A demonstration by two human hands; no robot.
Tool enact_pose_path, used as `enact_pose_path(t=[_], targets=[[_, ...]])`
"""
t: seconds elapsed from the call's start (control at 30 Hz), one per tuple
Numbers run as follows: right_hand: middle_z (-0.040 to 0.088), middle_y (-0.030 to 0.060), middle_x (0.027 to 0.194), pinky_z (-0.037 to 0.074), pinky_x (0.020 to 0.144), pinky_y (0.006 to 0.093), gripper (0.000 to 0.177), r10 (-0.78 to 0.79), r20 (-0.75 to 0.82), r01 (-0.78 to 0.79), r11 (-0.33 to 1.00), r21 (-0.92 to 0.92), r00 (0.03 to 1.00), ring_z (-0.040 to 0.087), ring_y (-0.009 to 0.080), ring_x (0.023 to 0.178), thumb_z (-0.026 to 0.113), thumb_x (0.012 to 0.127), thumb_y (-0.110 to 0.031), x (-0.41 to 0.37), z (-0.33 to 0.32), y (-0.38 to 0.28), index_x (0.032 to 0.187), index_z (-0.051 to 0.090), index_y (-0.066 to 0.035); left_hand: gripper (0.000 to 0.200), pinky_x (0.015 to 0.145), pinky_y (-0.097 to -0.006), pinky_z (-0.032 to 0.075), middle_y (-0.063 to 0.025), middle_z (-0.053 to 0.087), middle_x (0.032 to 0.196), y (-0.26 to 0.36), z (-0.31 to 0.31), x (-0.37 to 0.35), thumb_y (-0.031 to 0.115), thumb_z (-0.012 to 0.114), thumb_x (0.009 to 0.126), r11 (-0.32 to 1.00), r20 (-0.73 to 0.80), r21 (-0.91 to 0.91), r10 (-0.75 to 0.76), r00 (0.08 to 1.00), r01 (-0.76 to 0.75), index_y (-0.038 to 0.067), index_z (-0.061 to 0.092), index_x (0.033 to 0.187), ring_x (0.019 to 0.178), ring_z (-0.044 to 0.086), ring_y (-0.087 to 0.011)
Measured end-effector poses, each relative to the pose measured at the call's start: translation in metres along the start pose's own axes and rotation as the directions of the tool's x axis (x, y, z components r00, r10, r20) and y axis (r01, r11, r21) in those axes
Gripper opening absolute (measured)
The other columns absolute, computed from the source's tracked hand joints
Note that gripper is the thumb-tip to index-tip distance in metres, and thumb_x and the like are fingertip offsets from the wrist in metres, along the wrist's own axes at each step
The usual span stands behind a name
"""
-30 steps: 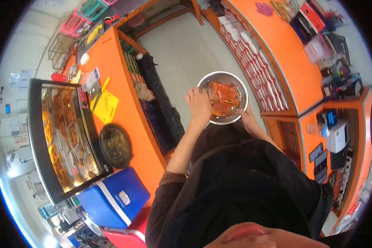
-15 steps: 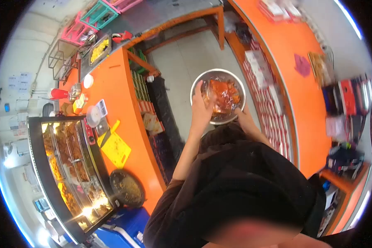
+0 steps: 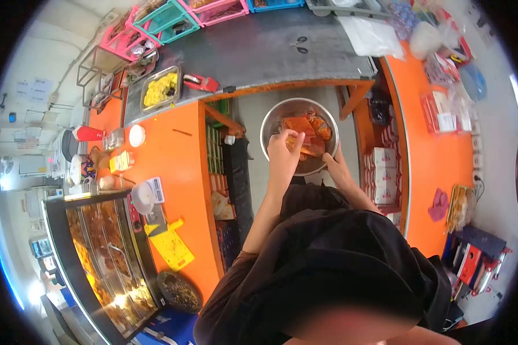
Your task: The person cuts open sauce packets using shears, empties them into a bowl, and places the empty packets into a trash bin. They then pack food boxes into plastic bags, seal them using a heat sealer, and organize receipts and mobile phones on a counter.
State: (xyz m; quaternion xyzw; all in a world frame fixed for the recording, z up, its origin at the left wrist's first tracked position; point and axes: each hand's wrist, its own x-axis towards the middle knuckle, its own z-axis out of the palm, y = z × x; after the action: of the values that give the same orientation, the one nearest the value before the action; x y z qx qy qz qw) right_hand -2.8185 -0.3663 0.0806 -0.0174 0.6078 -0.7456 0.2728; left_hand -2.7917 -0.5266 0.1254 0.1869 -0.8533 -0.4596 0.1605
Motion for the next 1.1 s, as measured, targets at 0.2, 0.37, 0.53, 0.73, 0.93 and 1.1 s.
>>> enact_pose_path(t=[0.2, 0.37, 0.53, 0.73, 0.93, 1.1], targets=[[0.026, 0.0129, 0.144, 0.023, 0.108, 0.032, 0.07, -0.071, -0.018, 0.069, 0.993, -0.094, 0.997, 0.026, 0.0218, 0.133, 0.04, 0.084, 0.002, 0.146, 0.035, -0.023, 0.146, 0.011, -0.006, 0.023, 0.063, -0.0336, 0.045, -0.0107, 0.059, 0.069, -0.037, -0.006, 0.169, 0.007, 0.074, 0.072, 0.999, -0.019, 0.043, 0.03, 0.999, -0.029, 0.002, 0.053, 0.077, 0.065, 0.058, -0.0254], [0.026, 0.0121, 0.144, 0.022, 0.108, 0.0314, 0.07, -0.056, 0.005, 0.056, 0.997, -0.047, 0.998, 0.025, 0.0217, 0.133, 0.04, 0.084, 0.002, 0.254, 0.058, -0.045, 0.147, 0.009, -0.004, 0.018, 0.063, -0.0384, 0.044, -0.0116, 0.059, 0.072, -0.035, -0.022, 0.285, -0.002, 0.067, 0.071, 0.992, -0.024, 0.058, 0.114, 0.993, -0.112, 0.001, 0.051, 0.078, 0.07, 0.059, -0.0294], [0.029, 0.0106, 0.142, 0.025, 0.105, 0.0293, 0.071, 0.001, 0.003, -0.001, 0.999, -0.036, 1.0, 0.027, 0.0206, 0.131, 0.04, 0.084, 0.001, 0.33, 0.059, -0.06, 0.147, 0.009, -0.007, 0.016, 0.058, -0.0326, 0.045, -0.0113, 0.059, 0.071, -0.026, -0.032, 0.367, -0.005, 0.066, 0.072, 0.999, 0.038, -0.049, 0.025, 0.999, -0.023, 0.0, 0.052, 0.078, 0.064, 0.061, -0.0256], [0.027, 0.0106, 0.143, 0.02, 0.108, 0.0305, 0.072, 0.107, 0.104, -0.107, 0.994, -0.006, 0.989, 0.025, 0.0203, 0.132, 0.042, 0.084, 0.001, 0.41, 0.053, -0.083, 0.147, 0.007, -0.005, 0.013, 0.059, -0.0243, 0.047, -0.0078, 0.059, 0.072, -0.042, -0.032, 0.432, -0.007, 0.066, 0.075, 0.981, -0.075, -0.172, 0.083, 0.994, -0.095, -0.002, 0.054, 0.077, 0.065, 0.056, -0.0109], [0.025, 0.0108, 0.145, 0.018, 0.109, 0.0302, 0.072, -0.075, 0.118, 0.079, 0.997, -0.027, 0.99, 0.022, 0.0187, 0.134, 0.043, 0.085, 0.003, 0.478, 0.023, -0.024, 0.147, 0.006, -0.004, 0.01, 0.061, -0.0246, 0.048, -0.0068, 0.061, 0.076, -0.056, -0.034, 0.474, -0.008, 0.065, 0.076, 0.956, -0.081, -0.288, 0.031, 0.996, -0.053, -0.002, 0.056, 0.076, 0.069, 0.057, -0.0107], [0.026, 0.0096, 0.145, 0.02, 0.108, 0.0284, 0.073, -0.094, 0.041, 0.097, 0.993, -0.067, 0.995, 0.025, 0.0179, 0.132, 0.044, 0.086, 0.002, 0.512, 0.03, 0.009, 0.147, 0.006, -0.005, 0.011, 0.062, -0.0283, 0.05, -0.0086, 0.062, 0.079, -0.084, -0.025, 0.502, -0.009, 0.062, 0.072, 0.931, -0.03, -0.186, 0.314, 0.949, -0.314, -0.001, 0.057, 0.076, 0.072, 0.062, -0.0191]])
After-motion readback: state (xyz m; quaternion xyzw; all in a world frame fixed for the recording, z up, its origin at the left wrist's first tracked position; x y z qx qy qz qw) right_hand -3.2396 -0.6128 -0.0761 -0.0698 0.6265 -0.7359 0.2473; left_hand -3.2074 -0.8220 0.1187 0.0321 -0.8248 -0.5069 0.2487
